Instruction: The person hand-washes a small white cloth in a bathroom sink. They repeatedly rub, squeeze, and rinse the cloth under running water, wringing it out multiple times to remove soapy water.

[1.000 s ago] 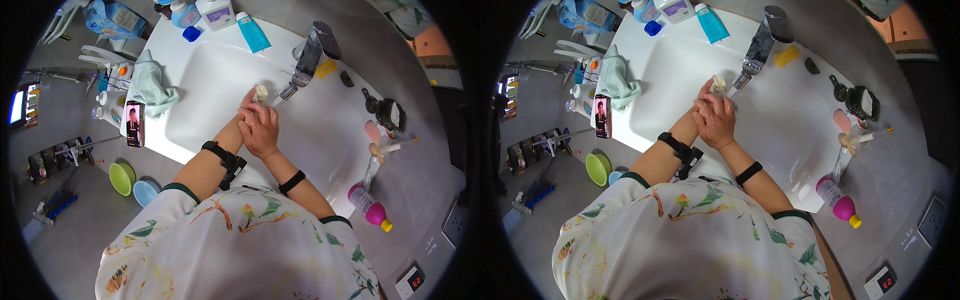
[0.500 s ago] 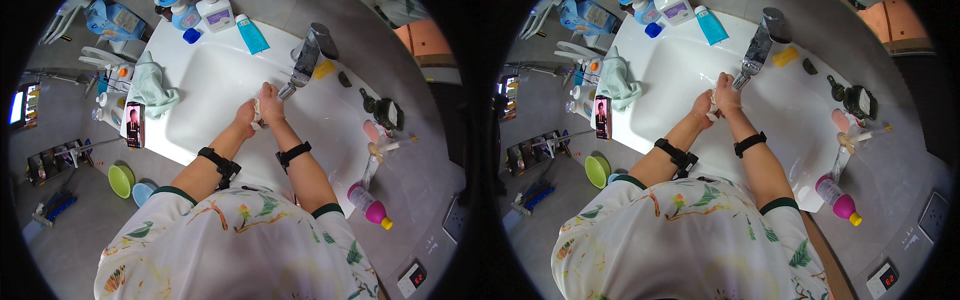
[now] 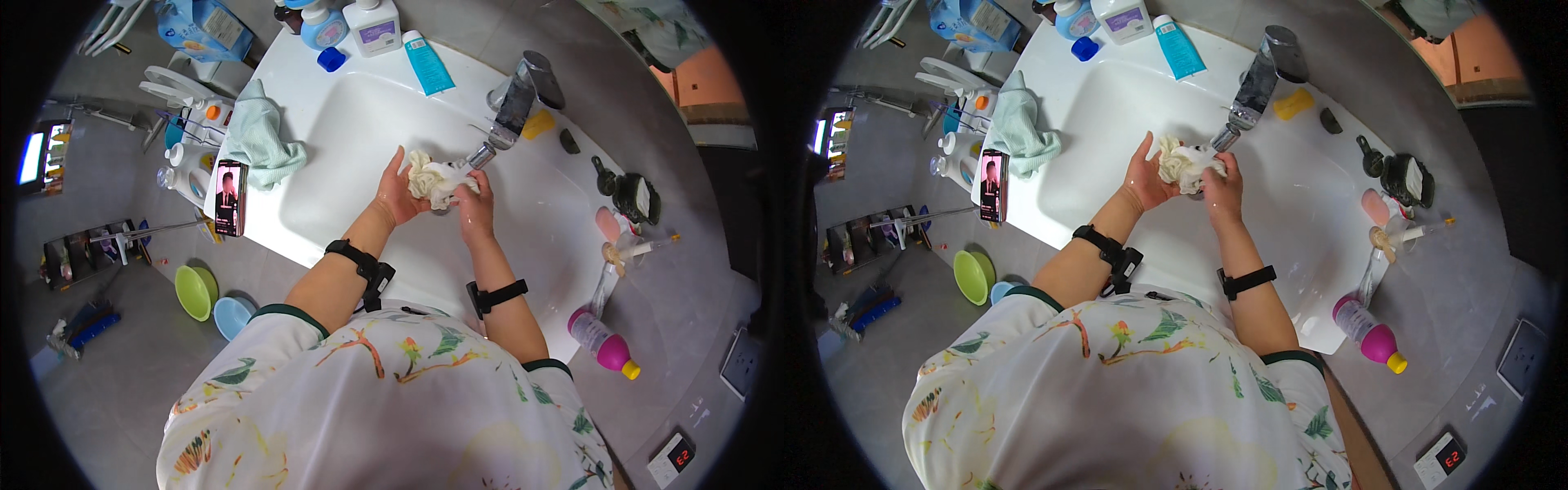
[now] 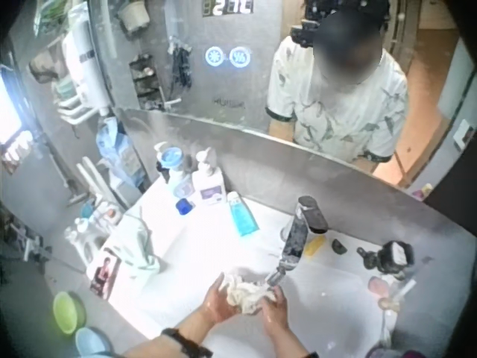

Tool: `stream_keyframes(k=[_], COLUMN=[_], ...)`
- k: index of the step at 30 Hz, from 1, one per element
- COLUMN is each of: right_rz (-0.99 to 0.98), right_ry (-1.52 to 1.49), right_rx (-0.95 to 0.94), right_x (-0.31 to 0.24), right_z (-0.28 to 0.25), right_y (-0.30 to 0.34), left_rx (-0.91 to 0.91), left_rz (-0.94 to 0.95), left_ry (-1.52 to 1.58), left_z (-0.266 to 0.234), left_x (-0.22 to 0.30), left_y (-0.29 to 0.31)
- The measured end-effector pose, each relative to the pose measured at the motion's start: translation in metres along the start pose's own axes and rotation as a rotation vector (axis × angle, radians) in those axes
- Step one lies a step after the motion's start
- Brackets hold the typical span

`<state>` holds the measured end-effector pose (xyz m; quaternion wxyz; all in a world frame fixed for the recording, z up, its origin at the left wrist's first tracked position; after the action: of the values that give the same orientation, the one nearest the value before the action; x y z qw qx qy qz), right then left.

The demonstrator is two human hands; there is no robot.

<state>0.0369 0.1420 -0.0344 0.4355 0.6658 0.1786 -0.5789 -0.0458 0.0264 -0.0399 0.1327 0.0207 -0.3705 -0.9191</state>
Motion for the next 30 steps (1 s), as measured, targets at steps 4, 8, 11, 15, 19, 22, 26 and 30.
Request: stream_keyframes(k=[4, 8, 11, 15, 19, 22, 26, 30], right_rz=[-0.815, -0.534, -0.037, -0.010, -0.097, 0.033, 0.033, -0.171], right_ry=[0.733, 0.820, 0.531, 0.083, 0.372, 0.729, 0.422, -0.071], right_rx=[-0.113, 0.036, 0.070, 0.155, 0.078, 0.073, 0.152, 0.277], right_x=[-0.042, -0.047, -0.024, 0.010, 0.010, 0.016, 0.022, 0.003], right_z=[0.039, 0.060, 0.030, 0.014, 0.021, 0.015, 0.007, 0.025], right_y=[0.039, 0.032, -0.026, -0.035, -0.021, -0.041, -0.054, -0.025], left_rx=[-0.221, -0.243, 0.225, 0.257, -0.064, -0.013, 0.293, 0.149], left_rz=[-0.065, 0.107, 0.217, 0.128, 0.120, 0.070, 0.107, 0.138], left_ry=[0.042, -0.022, -0.187, -0.067, -0.007, -0.196, -0.271, -0.034], left_z=[-0.014, -0.047, -0.016, -0.014, -0.017, -0.016, 0.003, 0.008], left_x=[-0.006, -0.029, -0.036, -0.035, -0.027, -0.043, -0.050, -0.024], left_y=[-0.026, -0.075, -0.053, -0.040, -0.034, -0.031, -0.027, -0.029])
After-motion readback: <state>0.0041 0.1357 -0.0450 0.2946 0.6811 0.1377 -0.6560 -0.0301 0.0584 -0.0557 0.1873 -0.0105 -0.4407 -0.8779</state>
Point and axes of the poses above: each hand's wrist, its own y-axis away from the middle knuckle, its own z-axis out of the palm, x = y × z, the point moved 4 cm from there along -y, towards the middle knuckle, and after that the axes turned 4 degrees about -z, right-handed, at the moved point
